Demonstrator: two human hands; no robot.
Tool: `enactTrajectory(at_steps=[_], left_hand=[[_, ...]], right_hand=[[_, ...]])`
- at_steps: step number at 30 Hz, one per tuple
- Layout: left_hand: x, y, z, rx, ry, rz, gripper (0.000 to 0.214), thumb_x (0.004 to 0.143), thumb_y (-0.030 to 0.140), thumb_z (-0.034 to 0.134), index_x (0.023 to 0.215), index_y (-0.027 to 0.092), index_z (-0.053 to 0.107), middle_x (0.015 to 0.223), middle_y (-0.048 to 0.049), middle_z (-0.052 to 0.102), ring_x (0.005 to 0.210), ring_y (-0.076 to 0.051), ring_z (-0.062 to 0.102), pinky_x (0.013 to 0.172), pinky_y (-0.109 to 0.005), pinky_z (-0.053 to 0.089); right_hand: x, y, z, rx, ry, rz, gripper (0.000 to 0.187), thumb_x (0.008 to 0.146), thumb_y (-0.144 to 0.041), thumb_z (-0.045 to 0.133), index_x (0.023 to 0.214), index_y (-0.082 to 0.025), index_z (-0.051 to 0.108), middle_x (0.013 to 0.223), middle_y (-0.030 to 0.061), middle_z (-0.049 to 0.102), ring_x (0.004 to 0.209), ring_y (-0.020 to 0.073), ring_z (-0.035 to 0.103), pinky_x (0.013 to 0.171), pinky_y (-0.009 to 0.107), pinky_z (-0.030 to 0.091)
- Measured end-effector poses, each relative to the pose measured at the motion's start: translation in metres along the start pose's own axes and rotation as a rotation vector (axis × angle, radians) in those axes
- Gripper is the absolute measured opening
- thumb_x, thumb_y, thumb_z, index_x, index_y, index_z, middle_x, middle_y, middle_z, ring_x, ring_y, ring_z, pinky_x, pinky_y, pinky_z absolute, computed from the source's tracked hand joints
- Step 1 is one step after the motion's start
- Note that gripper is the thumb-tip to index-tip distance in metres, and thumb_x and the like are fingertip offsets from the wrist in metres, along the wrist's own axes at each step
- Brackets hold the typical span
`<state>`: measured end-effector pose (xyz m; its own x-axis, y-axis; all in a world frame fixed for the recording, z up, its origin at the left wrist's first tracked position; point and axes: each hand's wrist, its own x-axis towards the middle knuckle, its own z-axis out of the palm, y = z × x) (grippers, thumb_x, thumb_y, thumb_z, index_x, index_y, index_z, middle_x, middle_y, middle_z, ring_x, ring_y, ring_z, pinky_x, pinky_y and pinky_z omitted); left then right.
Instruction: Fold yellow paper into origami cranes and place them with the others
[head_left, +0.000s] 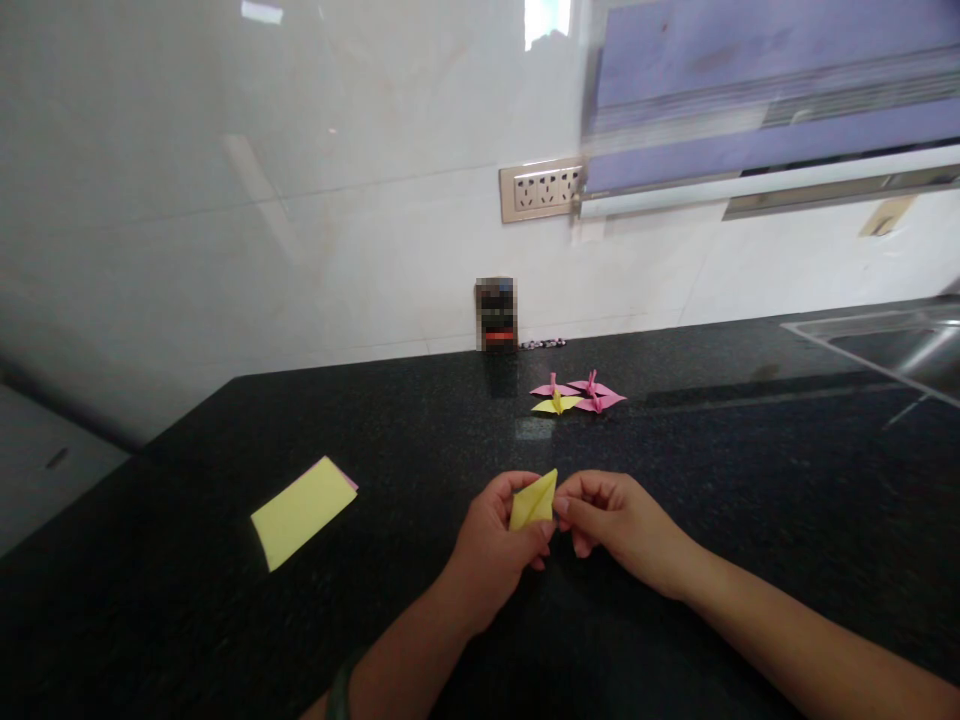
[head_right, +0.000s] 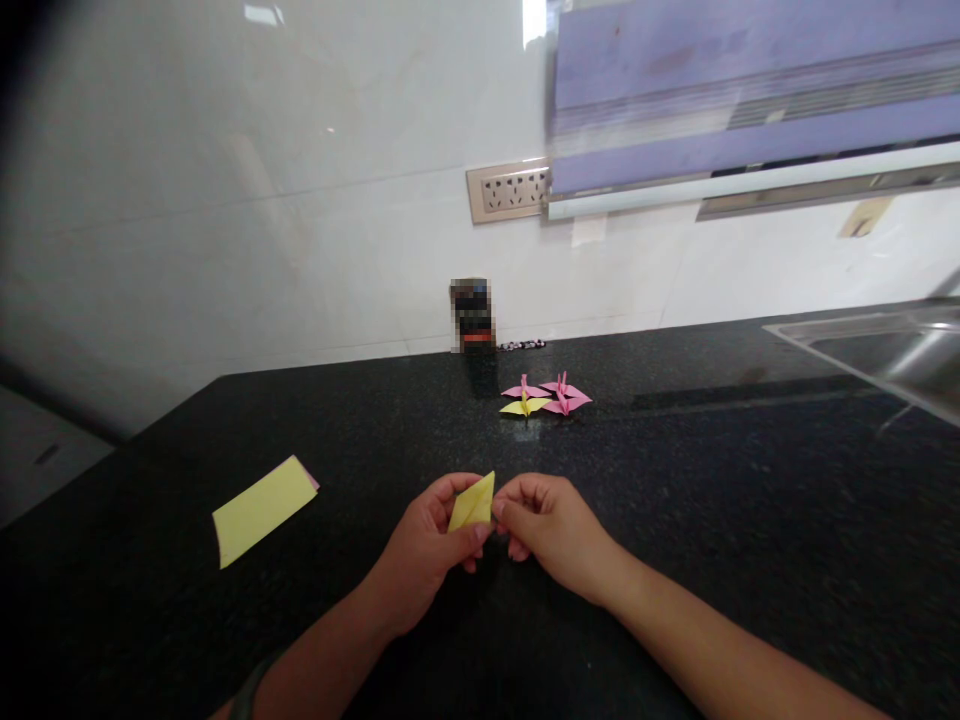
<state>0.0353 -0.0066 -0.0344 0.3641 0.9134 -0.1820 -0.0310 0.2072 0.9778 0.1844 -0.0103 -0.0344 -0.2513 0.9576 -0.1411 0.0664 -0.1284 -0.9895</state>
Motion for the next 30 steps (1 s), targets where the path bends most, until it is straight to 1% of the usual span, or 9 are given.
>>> enactTrajectory(at_steps=[6, 11, 14, 17, 20, 22, 25, 28, 30], left_hand=[[0.0, 0.002, 0.003, -0.034, -0.024, -0.025, 0.032, 0.066, 0.021, 0.059, 0.094, 0.014, 0.044, 0.069, 0.0009, 0.053, 0.053, -0.008, 0.051, 0.051, -0.022, 0.043], [0.0, 0.002, 0.005, -0.11, -0.047, -0.033, 0.02, 0.076, 0.028, 0.047, 0.09, 0.014, 0.044, 0.069, -0.0007, 0.054, 0.057, -0.01, 0.054, 0.055, -0.024, 0.044], [0.0, 0.002, 0.005, -0.108, -0.062, -0.006, 0.02, 0.079, 0.029, 0.041, 0.093, 0.015, 0.042, 0.062, 0.0013, 0.051, 0.054, -0.01, 0.052, 0.053, -0.023, 0.042], [-0.003, 0.001, 0.006, -0.07, -0.108, 0.01, 0.021, 0.082, 0.032, 0.037, 0.096, 0.016, 0.038, 0.062, 0.001, 0.052, 0.055, -0.01, 0.051, 0.055, -0.024, 0.04], [-0.005, 0.0, 0.007, -0.014, -0.15, 0.047, 0.019, 0.082, 0.033, 0.038, 0.091, 0.017, 0.039, 0.066, 0.0007, 0.052, 0.059, -0.01, 0.051, 0.057, -0.023, 0.04], [-0.004, -0.001, 0.007, 0.035, -0.125, 0.102, 0.018, 0.079, 0.032, 0.043, 0.087, 0.017, 0.041, 0.067, 0.0017, 0.05, 0.06, -0.009, 0.049, 0.057, -0.022, 0.039], [-0.001, -0.002, 0.003, 0.136, 0.002, 0.198, 0.02, 0.073, 0.03, 0.053, 0.087, 0.017, 0.046, 0.073, 0.0003, 0.051, 0.065, -0.01, 0.05, 0.059, -0.021, 0.04], [0.001, 0.0, -0.004, 0.317, 0.112, 0.321, 0.019, 0.07, 0.028, 0.057, 0.086, 0.017, 0.056, 0.085, -0.0037, 0.054, 0.077, -0.014, 0.052, 0.068, -0.025, 0.041], [0.001, 0.003, -0.008, 0.408, 0.134, 0.41, 0.013, 0.07, 0.027, 0.057, 0.078, 0.017, 0.061, 0.081, -0.0039, 0.054, 0.078, -0.015, 0.052, 0.07, -0.025, 0.04]], right_hand=[[0.0, -0.002, 0.002, -0.033, -0.008, -0.016, 0.009, 0.07, -0.023, 0.053, 0.07, -0.014, 0.051, 0.057, -0.0036, 0.053, 0.042, 0.0047, 0.044, 0.041, 0.017, 0.037], [0.0, -0.002, 0.001, -0.06, 0.036, -0.047, 0.013, 0.072, -0.027, 0.053, 0.068, -0.015, 0.05, 0.056, -0.0045, 0.049, 0.042, 0.0047, 0.044, 0.04, 0.017, 0.037], [-0.002, -0.004, 0.002, -0.025, -0.017, -0.049, 0.014, 0.072, -0.029, 0.054, 0.073, -0.016, 0.049, 0.057, -0.003, 0.053, 0.047, 0.0071, 0.049, 0.04, 0.017, 0.036], [-0.003, -0.005, 0.005, 0.031, -0.082, -0.057, 0.014, 0.073, -0.029, 0.053, 0.075, -0.015, 0.048, 0.053, -0.0023, 0.055, 0.049, 0.0091, 0.053, 0.041, 0.018, 0.035], [-0.004, -0.004, 0.005, 0.041, -0.061, -0.073, 0.013, 0.074, -0.028, 0.051, 0.071, -0.015, 0.048, 0.052, -0.0028, 0.054, 0.047, 0.0095, 0.053, 0.044, 0.019, 0.038], [-0.003, -0.002, 0.003, -0.057, 0.002, -0.11, 0.013, 0.073, -0.027, 0.052, 0.068, -0.016, 0.049, 0.053, -0.0029, 0.052, 0.048, 0.0092, 0.051, 0.044, 0.02, 0.037], [-0.004, -0.001, -0.001, -0.322, 0.1, -0.245, 0.011, 0.072, -0.024, 0.054, 0.064, -0.016, 0.052, 0.059, -0.0017, 0.051, 0.053, 0.0095, 0.047, 0.047, 0.02, 0.036], [-0.006, -0.003, -0.003, -0.524, 0.117, -0.361, 0.013, 0.073, -0.021, 0.052, 0.061, -0.017, 0.054, 0.061, -0.0004, 0.05, 0.055, 0.0101, 0.046, 0.049, 0.021, 0.035], [-0.007, -0.005, -0.004, -0.572, 0.107, -0.383, 0.012, 0.073, -0.02, 0.051, 0.061, -0.017, 0.054, 0.062, -0.0002, 0.05, 0.055, 0.0102, 0.046, 0.049, 0.021, 0.035]])
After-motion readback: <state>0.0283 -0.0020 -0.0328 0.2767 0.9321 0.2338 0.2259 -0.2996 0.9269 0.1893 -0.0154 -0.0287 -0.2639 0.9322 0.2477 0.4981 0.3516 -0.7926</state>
